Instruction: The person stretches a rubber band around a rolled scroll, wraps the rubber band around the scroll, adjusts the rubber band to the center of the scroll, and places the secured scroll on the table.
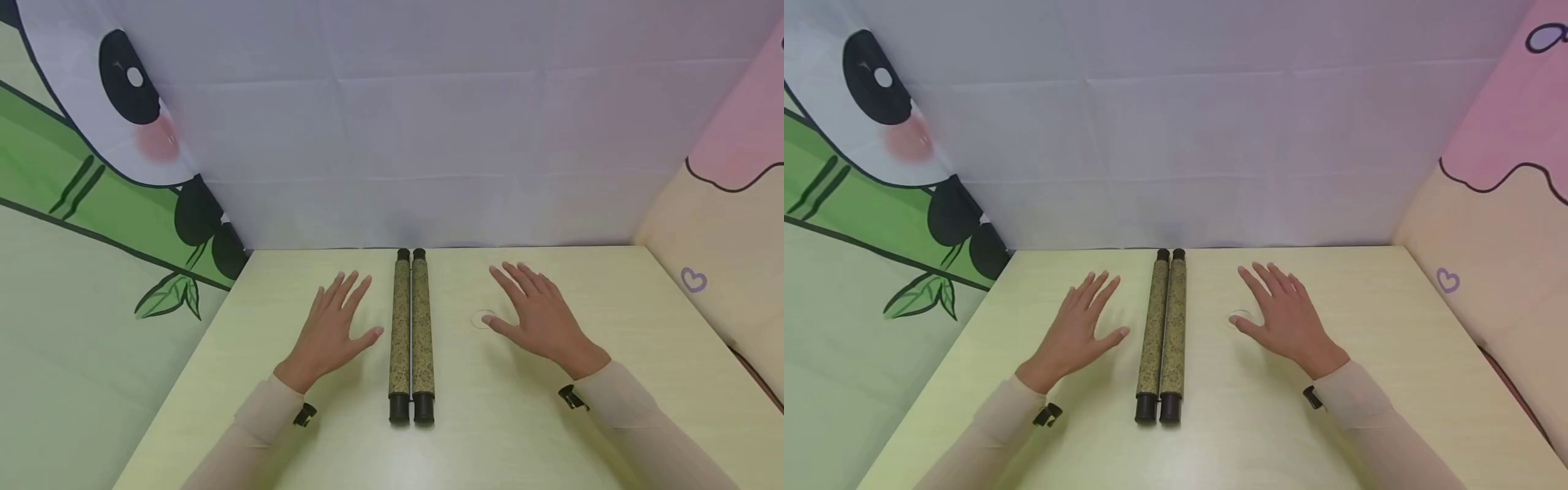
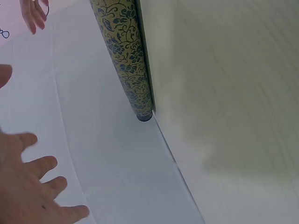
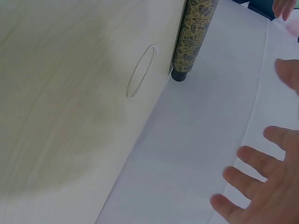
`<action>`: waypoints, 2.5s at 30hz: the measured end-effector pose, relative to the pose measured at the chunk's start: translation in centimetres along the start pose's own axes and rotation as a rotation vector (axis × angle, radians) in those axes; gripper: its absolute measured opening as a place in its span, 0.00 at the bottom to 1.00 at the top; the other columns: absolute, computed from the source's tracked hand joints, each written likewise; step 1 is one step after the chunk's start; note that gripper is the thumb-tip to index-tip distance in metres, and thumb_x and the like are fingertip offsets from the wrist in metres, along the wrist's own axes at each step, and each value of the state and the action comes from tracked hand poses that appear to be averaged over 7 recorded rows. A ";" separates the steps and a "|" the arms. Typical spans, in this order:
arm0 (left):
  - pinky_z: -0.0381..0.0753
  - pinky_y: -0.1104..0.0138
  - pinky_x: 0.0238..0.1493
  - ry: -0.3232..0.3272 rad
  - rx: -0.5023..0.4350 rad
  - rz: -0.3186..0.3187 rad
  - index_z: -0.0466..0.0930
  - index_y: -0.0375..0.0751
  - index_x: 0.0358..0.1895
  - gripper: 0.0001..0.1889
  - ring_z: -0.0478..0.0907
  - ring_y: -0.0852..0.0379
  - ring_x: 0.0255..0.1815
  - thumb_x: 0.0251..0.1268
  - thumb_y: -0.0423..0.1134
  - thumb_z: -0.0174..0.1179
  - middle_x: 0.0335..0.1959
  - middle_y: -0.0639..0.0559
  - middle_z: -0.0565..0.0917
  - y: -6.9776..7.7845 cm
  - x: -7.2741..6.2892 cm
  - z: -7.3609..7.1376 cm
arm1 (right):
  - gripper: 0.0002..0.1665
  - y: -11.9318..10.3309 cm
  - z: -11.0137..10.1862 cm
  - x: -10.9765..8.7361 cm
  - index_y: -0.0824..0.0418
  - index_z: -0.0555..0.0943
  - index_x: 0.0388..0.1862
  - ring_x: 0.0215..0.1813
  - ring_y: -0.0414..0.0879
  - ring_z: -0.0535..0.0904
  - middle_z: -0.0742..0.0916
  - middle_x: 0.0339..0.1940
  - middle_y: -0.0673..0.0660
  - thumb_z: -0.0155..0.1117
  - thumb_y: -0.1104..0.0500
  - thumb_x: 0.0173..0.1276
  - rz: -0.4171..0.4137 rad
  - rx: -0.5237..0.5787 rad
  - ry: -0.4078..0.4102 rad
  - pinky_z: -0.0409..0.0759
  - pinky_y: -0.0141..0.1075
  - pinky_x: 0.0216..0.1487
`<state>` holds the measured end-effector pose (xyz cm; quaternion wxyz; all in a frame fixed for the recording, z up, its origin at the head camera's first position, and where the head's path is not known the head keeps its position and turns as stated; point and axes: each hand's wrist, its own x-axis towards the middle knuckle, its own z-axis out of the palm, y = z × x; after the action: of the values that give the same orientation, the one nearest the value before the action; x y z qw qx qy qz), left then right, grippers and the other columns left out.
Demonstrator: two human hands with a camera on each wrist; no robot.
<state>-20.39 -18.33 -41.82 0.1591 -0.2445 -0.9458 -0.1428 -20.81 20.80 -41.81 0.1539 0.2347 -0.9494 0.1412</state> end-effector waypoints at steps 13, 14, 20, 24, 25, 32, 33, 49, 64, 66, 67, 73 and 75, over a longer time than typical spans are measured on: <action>0.74 0.48 0.64 0.224 -0.100 0.055 0.75 0.43 0.70 0.35 0.76 0.44 0.63 0.62 0.54 0.69 0.63 0.45 0.80 0.1 0.2 -0.5 | 0.24 0.7 0.8 3.3 0.66 0.80 0.62 0.54 0.58 0.82 0.86 0.55 0.63 0.70 0.59 0.70 0.048 0.135 -0.222 0.80 0.51 0.53; 0.76 0.49 0.62 0.226 -0.114 0.048 0.75 0.43 0.70 0.34 0.77 0.45 0.62 0.62 0.53 0.69 0.62 0.45 0.80 0.2 0.2 -0.5 | 0.22 0.8 1.0 3.6 0.67 0.80 0.60 0.52 0.58 0.83 0.86 0.53 0.63 0.69 0.60 0.70 0.044 0.140 -0.236 0.81 0.50 0.53; 0.79 0.50 0.58 0.230 -0.155 0.023 0.78 0.42 0.67 0.32 0.79 0.46 0.60 0.61 0.52 0.71 0.59 0.46 0.82 0.4 0.0 -0.5 | 0.17 1.4 2.4 4.9 0.70 0.83 0.54 0.50 0.56 0.83 0.87 0.48 0.63 0.68 0.63 0.71 0.055 0.138 -0.342 0.81 0.49 0.52; 0.79 0.51 0.58 0.260 -0.141 0.057 0.80 0.42 0.64 0.30 0.81 0.46 0.56 0.60 0.50 0.72 0.56 0.46 0.84 0.4 0.1 -0.6 | 0.16 1.8 3.3 5.0 0.70 0.83 0.53 0.51 0.56 0.83 0.87 0.49 0.64 0.67 0.62 0.72 0.117 0.130 -0.392 0.81 0.50 0.53; 0.79 0.51 0.58 0.267 -0.138 0.065 0.81 0.42 0.63 0.29 0.81 0.46 0.56 0.59 0.50 0.73 0.55 0.46 0.85 0.3 0.1 -0.6 | 0.15 1.9 3.5 5.0 0.70 0.83 0.53 0.51 0.56 0.83 0.87 0.50 0.64 0.66 0.63 0.72 0.134 0.134 -0.400 0.81 0.50 0.53; 0.82 0.53 0.52 0.227 -0.176 0.017 0.82 0.43 0.61 0.27 0.82 0.49 0.52 0.61 0.51 0.72 0.53 0.48 0.85 0.5 0.2 -0.6 | 0.08 1.8 4.2 4.9 0.69 0.85 0.43 0.39 0.49 0.81 0.88 0.42 0.61 0.64 0.66 0.71 0.212 0.122 -0.432 0.81 0.45 0.43; 0.82 0.53 0.52 0.217 -0.192 0.006 0.82 0.43 0.61 0.27 0.83 0.50 0.51 0.61 0.51 0.72 0.53 0.48 0.86 0.5 0.3 -0.6 | 0.06 1.7 4.2 4.9 0.68 0.85 0.40 0.36 0.48 0.80 0.87 0.39 0.60 0.63 0.66 0.71 0.223 0.117 -0.438 0.80 0.44 0.40; 0.82 0.54 0.54 0.150 -0.329 -0.030 0.86 0.40 0.55 0.21 0.84 0.50 0.52 0.63 0.47 0.72 0.49 0.47 0.88 1.5 2.0 0.5 | 0.06 2.0 5.0 4.6 0.63 0.82 0.35 0.31 0.46 0.75 0.83 0.31 0.53 0.59 0.64 0.73 0.270 0.176 -0.478 0.74 0.38 0.32; 0.83 0.49 0.53 0.003 -0.590 -0.172 0.84 0.40 0.59 0.26 0.85 0.41 0.53 0.64 0.53 0.71 0.54 0.43 0.86 2.5 3.1 1.5 | 0.05 -0.4 3.6 4.5 0.62 0.78 0.36 0.28 0.43 0.70 0.78 0.25 0.50 0.55 0.66 0.73 0.109 0.265 -0.219 0.70 0.36 0.31; 0.83 0.51 0.52 -0.012 -0.606 -0.173 0.84 0.40 0.59 0.27 0.85 0.42 0.53 0.63 0.55 0.70 0.54 0.43 0.86 2.8 3.3 1.7 | 0.04 -1.0 3.2 4.5 0.62 0.78 0.38 0.28 0.43 0.70 0.78 0.26 0.50 0.56 0.66 0.74 0.112 0.275 -0.209 0.71 0.36 0.31; 0.84 0.53 0.52 -0.017 -0.616 -0.176 0.84 0.40 0.59 0.28 0.85 0.44 0.52 0.63 0.55 0.71 0.54 0.44 0.86 2.9 3.4 1.8 | 0.04 -1.4 3.0 4.4 0.62 0.78 0.39 0.27 0.43 0.70 0.79 0.26 0.50 0.56 0.65 0.74 0.114 0.280 -0.207 0.71 0.36 0.31; 0.84 0.61 0.50 -0.040 -0.696 -0.195 0.85 0.44 0.58 0.24 0.86 0.56 0.49 0.65 0.54 0.70 0.52 0.49 0.87 4.1 3.9 2.2 | 0.06 -3.2 2.0 4.2 0.62 0.80 0.43 0.31 0.41 0.77 0.84 0.33 0.51 0.56 0.62 0.77 0.086 0.305 -0.139 0.76 0.37 0.34; 0.84 0.62 0.50 -0.053 -0.726 -0.201 0.84 0.44 0.58 0.23 0.86 0.57 0.49 0.66 0.53 0.69 0.53 0.49 0.87 4.4 4.1 2.3 | 0.05 -3.8 1.6 4.2 0.62 0.80 0.43 0.33 0.41 0.79 0.85 0.33 0.51 0.57 0.62 0.76 0.070 0.315 -0.114 0.78 0.38 0.35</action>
<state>-22.07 -12.09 -41.57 0.0228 -0.1945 -0.8567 -0.4773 -22.83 15.34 -40.99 0.0560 0.2306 -0.9302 0.2801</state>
